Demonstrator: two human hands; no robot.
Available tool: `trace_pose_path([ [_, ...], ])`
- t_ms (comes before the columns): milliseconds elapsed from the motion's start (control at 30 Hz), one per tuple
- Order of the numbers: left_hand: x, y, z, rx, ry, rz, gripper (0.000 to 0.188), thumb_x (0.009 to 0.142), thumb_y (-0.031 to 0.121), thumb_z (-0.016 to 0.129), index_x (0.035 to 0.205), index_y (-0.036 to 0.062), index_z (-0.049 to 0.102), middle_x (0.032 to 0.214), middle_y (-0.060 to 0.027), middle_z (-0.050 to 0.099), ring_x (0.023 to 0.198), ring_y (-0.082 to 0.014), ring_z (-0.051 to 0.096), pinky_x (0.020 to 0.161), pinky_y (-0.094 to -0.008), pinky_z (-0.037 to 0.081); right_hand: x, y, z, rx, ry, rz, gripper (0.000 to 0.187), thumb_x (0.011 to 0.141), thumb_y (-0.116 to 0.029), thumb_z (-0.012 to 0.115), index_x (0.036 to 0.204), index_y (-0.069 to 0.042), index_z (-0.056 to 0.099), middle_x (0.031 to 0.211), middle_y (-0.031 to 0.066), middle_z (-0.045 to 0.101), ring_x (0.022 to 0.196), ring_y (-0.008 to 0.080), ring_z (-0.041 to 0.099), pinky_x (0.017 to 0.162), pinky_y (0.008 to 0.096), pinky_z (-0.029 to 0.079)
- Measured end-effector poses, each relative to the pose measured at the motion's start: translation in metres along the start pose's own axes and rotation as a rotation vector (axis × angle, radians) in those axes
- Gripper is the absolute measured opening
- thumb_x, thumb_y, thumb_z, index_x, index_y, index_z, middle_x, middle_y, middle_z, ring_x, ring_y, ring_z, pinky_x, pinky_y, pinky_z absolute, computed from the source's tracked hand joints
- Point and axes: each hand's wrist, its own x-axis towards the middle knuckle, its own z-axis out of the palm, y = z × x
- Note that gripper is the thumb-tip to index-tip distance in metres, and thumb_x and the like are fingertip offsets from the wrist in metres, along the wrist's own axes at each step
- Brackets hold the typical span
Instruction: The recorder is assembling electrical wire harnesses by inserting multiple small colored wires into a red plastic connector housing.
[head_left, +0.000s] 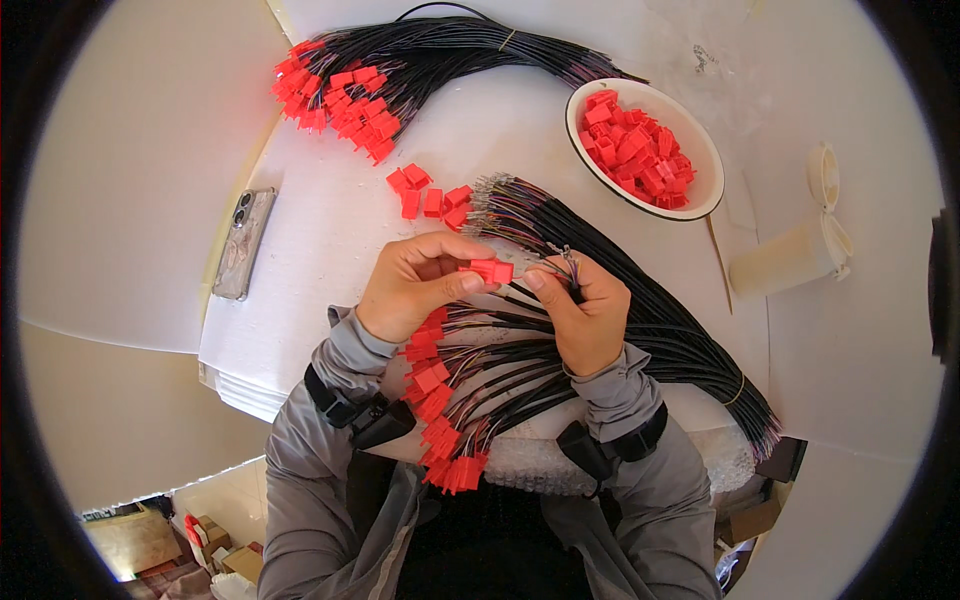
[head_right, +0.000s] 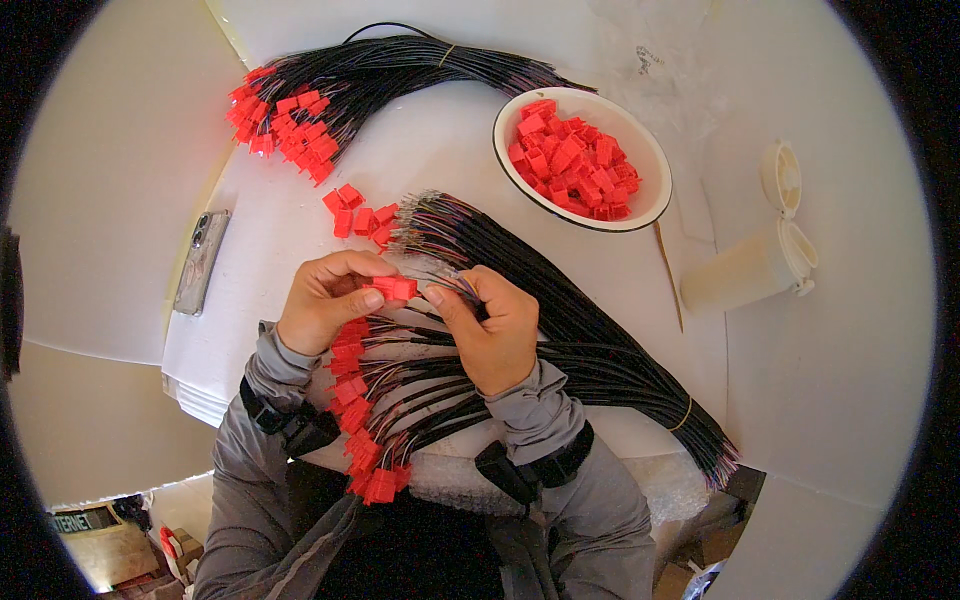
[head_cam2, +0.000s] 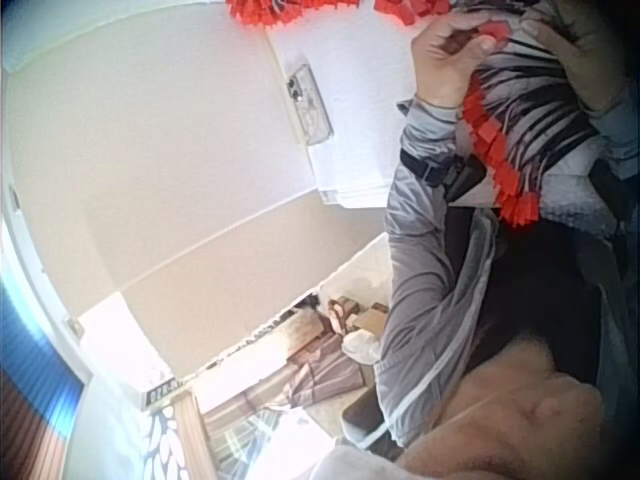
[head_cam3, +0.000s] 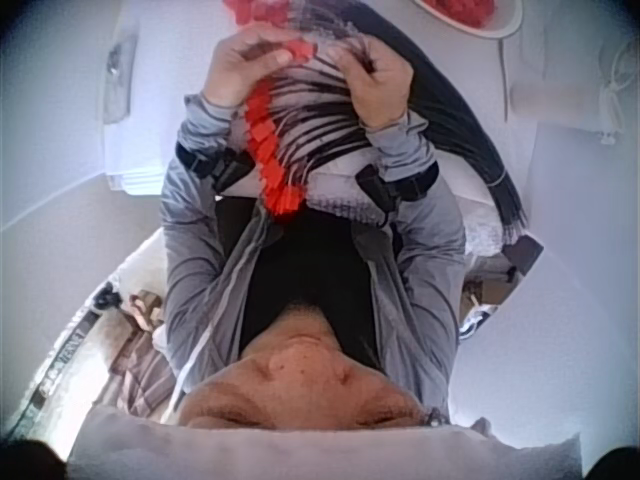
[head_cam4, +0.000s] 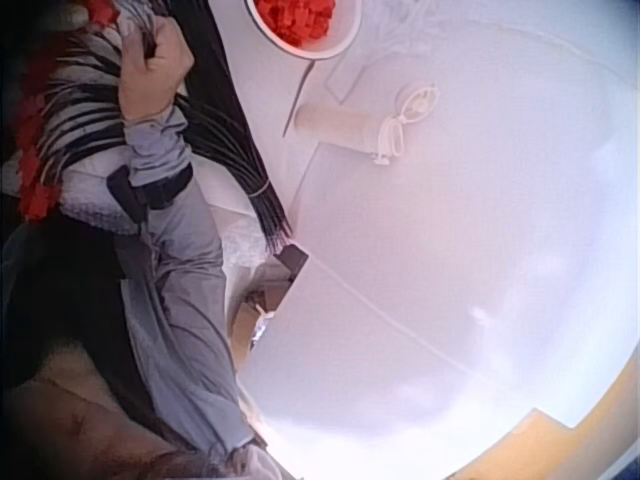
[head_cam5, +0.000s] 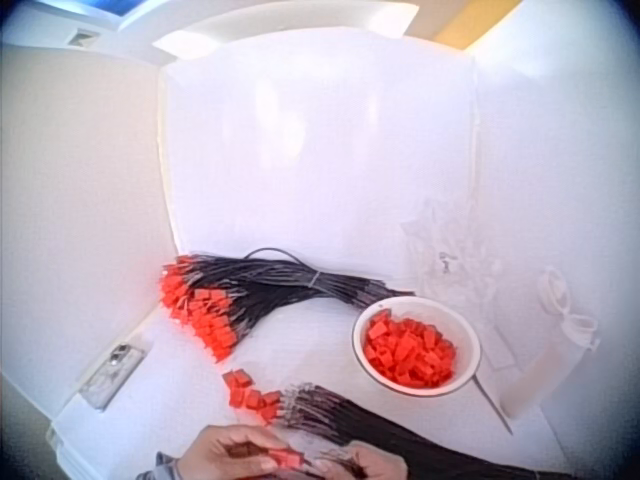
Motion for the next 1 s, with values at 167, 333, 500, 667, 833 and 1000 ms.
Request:
trace_pose_path([
  [167, -0.001, 0.003, 0.006, 0.024, -0.033, -0.054, 0.023, 0.081, -0.002, 0.058, 0.104, -0.0044, 0.056, 0.095, -0.0107, 0.061, 0.088, -0.017, 0.06, 0.081, -0.0286, 0.049, 0.0, 0.001, -0.002, -0.061, -0.046, -0.027, 0.011, 0.078, -0.007, 0.065, 0.078, 0.002, 0.06, 0.062, 0.0032, 0.053, 0.057, 0.006, 0.045, 0.052, 0.0214, 0.038],
  [333, -0.001, 0.002, 0.005, -0.03, -0.002, -0.01, 0.023, 0.082, 0.0, 0.059, 0.104, -0.0044, 0.055, 0.096, -0.0121, 0.061, 0.088, -0.0189, 0.061, 0.081, -0.0304, 0.05, 0.001, -0.005, -0.003, -0.085, -0.003, -0.057, 0.01, 0.076, -0.006, 0.065, 0.079, 0.002, 0.06, 0.062, 0.0046, 0.052, 0.056, 0.006, 0.045, 0.051, 0.021, 0.038],
  [500, -0.001, 0.002, 0.003, -0.048, 0.019, -0.027, 0.023, 0.083, 0.004, 0.058, 0.105, -0.0044, 0.055, 0.097, -0.0132, 0.061, 0.088, -0.0208, 0.061, 0.082, -0.0317, 0.05, 0.0, -0.004, -0.006, -0.174, -0.019, -0.114, 0.007, 0.075, -0.002, 0.063, 0.08, 0.001, 0.061, 0.063, 0.0041, 0.05, 0.054, 0.0068, 0.045, 0.05, 0.0205, 0.037],
  [667, -0.002, 0.003, 0.003, -0.086, 0.029, -0.036, 0.024, 0.084, 0.005, 0.058, 0.106, -0.0043, 0.055, 0.097, -0.0132, 0.061, 0.087, -0.0206, 0.061, 0.081, -0.0315, 0.05, 0.0, -0.01, -0.007, -0.234, -0.059, -0.153, 0.011, 0.071, 0.003, 0.058, 0.081, 0.0, 0.062, 0.065, 0.0053, 0.05, 0.052, 0.0101, 0.049, 0.048, 0.0218, 0.039],
  [833, -0.002, 0.002, 0.001, -0.103, 0.002, -0.047, 0.024, 0.083, 0.004, 0.058, 0.106, -0.0045, 0.055, 0.097, -0.0132, 0.061, 0.087, -0.02, 0.062, 0.081, -0.0315, 0.05, -0.001, -0.006, -0.006, -0.226, -0.062, -0.178, 0.011, 0.072, 0.002, 0.058, 0.082, 0.0, 0.061, 0.065, 0.0059, 0.051, 0.051, 0.0105, 0.049, 0.048, 0.0223, 0.039],
  [1000, -0.002, 0.004, 0.003, -0.102, -0.001, -0.035, 0.024, 0.083, 0.003, 0.058, 0.105, -0.0043, 0.056, 0.096, -0.0132, 0.062, 0.087, -0.0188, 0.061, 0.081, -0.0305, 0.05, -0.001, -0.008, -0.005, -0.218, -0.074, -0.184, 0.01, 0.072, 0.003, 0.058, 0.081, 0.0, 0.06, 0.066, 0.0062, 0.051, 0.051, 0.0106, 0.049, 0.048, 0.0223, 0.039],
])
